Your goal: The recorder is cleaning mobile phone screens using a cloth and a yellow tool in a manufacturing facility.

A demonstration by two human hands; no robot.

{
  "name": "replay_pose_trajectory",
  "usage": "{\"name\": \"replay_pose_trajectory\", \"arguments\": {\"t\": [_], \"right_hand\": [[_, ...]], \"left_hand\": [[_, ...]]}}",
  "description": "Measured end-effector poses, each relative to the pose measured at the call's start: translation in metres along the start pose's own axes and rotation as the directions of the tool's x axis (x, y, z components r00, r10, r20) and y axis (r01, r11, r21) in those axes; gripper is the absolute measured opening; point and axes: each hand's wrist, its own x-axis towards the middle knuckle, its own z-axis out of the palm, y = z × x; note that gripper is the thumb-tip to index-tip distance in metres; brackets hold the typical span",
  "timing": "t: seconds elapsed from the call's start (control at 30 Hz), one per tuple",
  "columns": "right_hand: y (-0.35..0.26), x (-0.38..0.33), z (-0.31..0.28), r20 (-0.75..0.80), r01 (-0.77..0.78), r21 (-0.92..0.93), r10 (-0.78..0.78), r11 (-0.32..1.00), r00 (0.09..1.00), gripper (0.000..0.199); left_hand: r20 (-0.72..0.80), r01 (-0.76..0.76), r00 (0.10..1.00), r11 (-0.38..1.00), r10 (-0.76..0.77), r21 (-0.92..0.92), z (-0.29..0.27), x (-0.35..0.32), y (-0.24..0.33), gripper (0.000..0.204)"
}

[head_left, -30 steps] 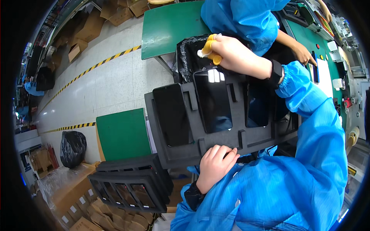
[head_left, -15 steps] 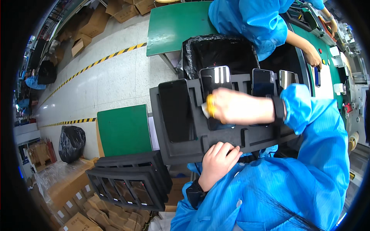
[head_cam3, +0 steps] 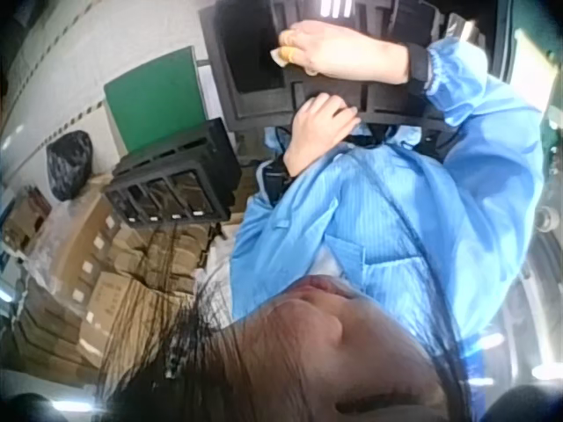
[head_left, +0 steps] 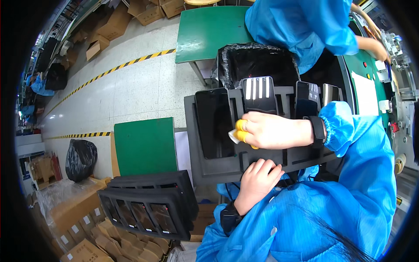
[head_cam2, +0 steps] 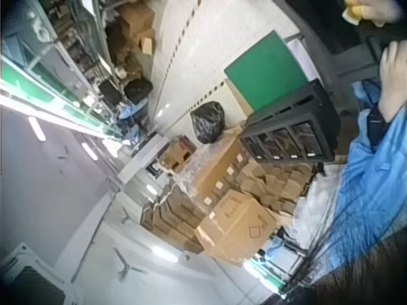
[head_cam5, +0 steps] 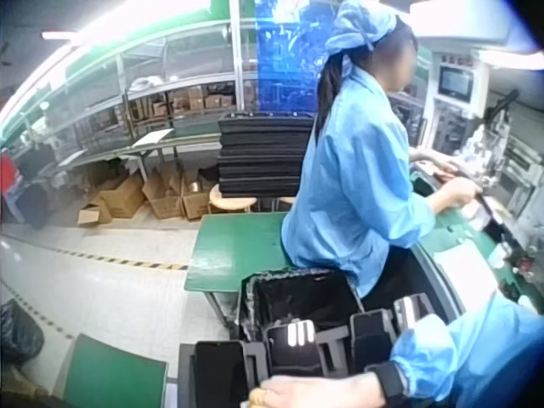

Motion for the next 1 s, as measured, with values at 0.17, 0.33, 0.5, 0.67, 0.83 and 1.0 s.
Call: {"name": "replay_pose_trajectory", "arguments": {"t": [0.17, 0.33, 0.5, 0.67, 0.83, 1.0], "right_hand": [[0.018, 0.029, 0.015, 0.042, 0.101, -0.046, -0.099, 0.994, 0.994, 0.013], [0.084, 0.048, -0.003, 0.003, -0.165, 0.011, 0.165, 0.986, 0.986, 0.021], [0.012, 0.029, 0.02, 0.074, 0.096, 0.211, -0.114, 0.973, 0.991, 0.013], [0.063, 0.046, 0.01, 0.049, -0.191, 0.107, 0.187, 0.976, 0.981, 0.021], [-0.013, 0.042, 0.035, 0.2, 0.169, 0.021, -0.17, 0.985, 0.965, 0.029], [0.03, 0.07, 0.038, -0.028, -0.099, 0.169, 0.105, 0.981, 0.994, 0.015]], "left_hand": [[0.013, -0.007, 1.0, 1.0, 0.007, -0.012, 0.002, 0.001, -0.003, 0.014], [-0.039, -0.024, 0.999, 1.0, 0.024, -0.01, 0.004, 0.001, -0.004, 0.015], [-0.002, -0.036, 0.999, 0.999, 0.036, -0.003, 0.006, -0.002, -0.009, 0.015], [-0.038, -0.051, 0.998, 0.999, 0.051, -0.01, 0.003, -0.003, -0.007, 0.015], [-0.046, -0.051, 0.998, 0.999, 0.052, 0.015, 0.013, -0.009, -0.011, 0.016], [-0.018, -0.06, 0.998, 0.998, 0.06, 0.033, 0.009, -0.004, -0.008, 0.015]]}}
